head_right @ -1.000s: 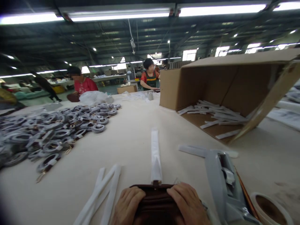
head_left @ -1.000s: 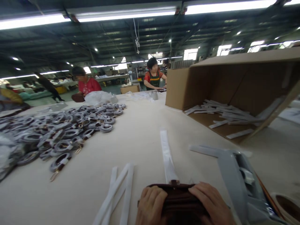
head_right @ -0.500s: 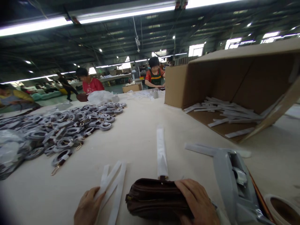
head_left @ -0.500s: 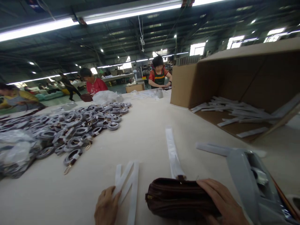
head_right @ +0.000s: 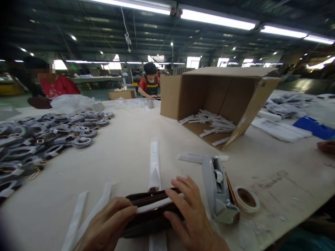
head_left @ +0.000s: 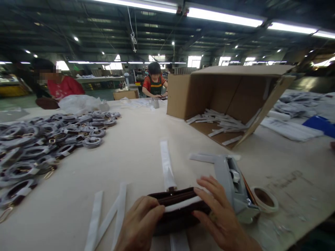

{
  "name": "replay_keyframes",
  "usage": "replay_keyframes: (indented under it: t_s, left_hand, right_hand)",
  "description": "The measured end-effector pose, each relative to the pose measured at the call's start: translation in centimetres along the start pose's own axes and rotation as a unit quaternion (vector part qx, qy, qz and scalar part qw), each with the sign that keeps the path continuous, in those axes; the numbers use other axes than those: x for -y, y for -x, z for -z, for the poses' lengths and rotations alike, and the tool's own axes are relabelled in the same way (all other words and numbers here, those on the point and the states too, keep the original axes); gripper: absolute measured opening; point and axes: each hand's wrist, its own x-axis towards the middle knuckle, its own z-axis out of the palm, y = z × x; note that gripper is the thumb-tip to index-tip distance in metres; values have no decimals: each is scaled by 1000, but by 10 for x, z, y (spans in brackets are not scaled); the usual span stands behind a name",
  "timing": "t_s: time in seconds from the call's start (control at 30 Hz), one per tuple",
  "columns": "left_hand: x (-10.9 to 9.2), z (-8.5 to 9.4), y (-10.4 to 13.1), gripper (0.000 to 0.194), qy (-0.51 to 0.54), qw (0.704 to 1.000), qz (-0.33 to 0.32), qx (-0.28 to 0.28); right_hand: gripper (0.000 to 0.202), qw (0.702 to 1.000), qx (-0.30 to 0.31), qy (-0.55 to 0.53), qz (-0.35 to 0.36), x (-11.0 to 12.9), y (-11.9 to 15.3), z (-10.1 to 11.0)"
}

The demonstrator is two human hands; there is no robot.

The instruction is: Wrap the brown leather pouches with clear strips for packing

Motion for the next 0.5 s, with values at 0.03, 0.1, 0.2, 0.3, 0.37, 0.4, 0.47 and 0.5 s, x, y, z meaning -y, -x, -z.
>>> replay_keyframes:
  t_s: [0.03,0.1,0.2,0.3,0.37,0.4,0.47,0.5]
  left_hand:
    - [1,-6,-2,20,-5,1000,-12,6]
    - [5,-15,-1,22,-12,999,-29,-6]
    - [10,-23,5,21,-16,998,-46,-40]
    - [10,-23,8,21,-5,997,-59,-53]
    - [9,-21,9,21,-7,995,-79,-63]
    - [8,-21,10,19,-25,993,-91,-71]
    - [8,-24,13,15,-94,985,-118,-90]
    - [8,-26,15,15,-132,978,-127,-102]
  right_hand:
    - [32,1000,13,-1,18,-2,-3,0]
    - [26,999,31,-11,37,-5,-7,-3]
    - [25,998,28,-45,26,-6,-7,-8]
    - [25,997,27,-69,9,-4,-4,-10]
    - [22,997,38,-63,6,-3,0,-10]
    - [21,997,45,-54,10,-4,2,-10]
    - [26,998,48,-31,25,-6,8,-12]
    - [28,998,44,-19,33,-8,11,-14]
